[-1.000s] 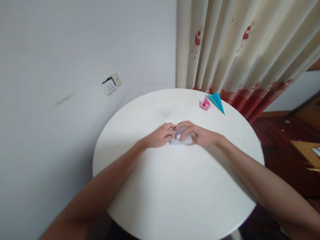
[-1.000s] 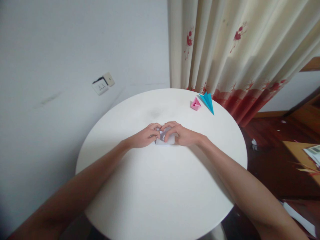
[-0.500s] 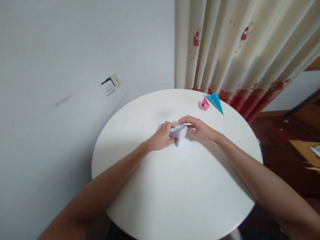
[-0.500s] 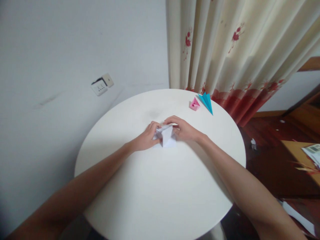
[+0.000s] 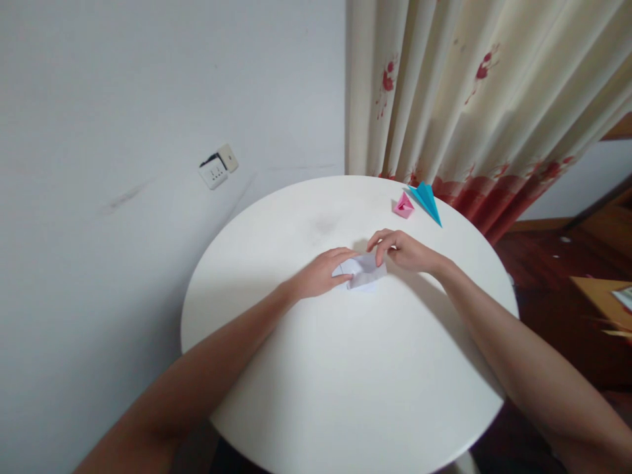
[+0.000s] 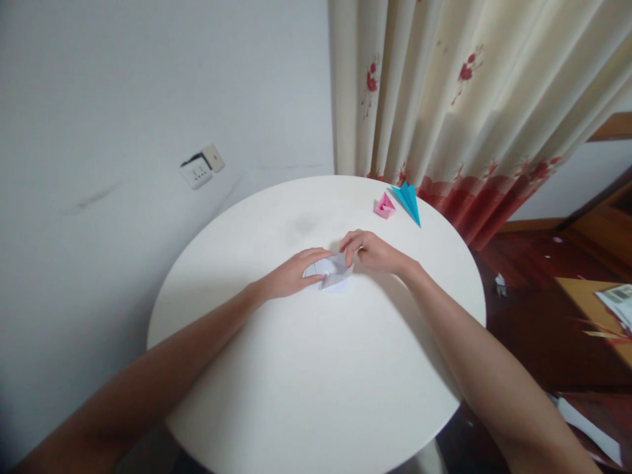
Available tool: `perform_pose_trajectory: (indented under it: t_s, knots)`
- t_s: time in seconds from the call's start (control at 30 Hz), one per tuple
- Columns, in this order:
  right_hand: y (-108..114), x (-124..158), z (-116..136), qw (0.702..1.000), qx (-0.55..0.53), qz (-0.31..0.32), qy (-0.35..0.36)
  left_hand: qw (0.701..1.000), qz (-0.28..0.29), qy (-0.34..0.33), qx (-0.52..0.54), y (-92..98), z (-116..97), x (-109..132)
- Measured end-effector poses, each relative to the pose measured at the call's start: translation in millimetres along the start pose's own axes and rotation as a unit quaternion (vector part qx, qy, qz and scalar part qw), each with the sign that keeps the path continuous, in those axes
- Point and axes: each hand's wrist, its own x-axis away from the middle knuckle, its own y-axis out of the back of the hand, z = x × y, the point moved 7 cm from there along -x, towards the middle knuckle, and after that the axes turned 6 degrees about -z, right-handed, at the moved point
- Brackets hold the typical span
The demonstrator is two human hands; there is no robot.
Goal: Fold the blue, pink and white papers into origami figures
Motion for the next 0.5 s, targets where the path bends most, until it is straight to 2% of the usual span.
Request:
perform_pose_trajectory:
  t_s: [0.07,0.23,0.4,0.5]
  knots:
    - [2,1,-6,1.0,-0.004,0.006,-0.019,1.0,-0.005,0.0,0.005,0.8,-1,0]
    - [7,2,-10,0.996,0.005,-0.029,-0.086,1.0,-0.001,-0.003,-0.005,-0.5,0,1]
    - [-8,3,3,0.992,-0.053,0.052,-0.104,1.0,0.002,-0.006,-0.009,0.2,1,1]
    - [-11,5,4,0.988,-0.065,0.077,-0.115,1.0,0.002,-0.007,-0.012,0.9,1,2]
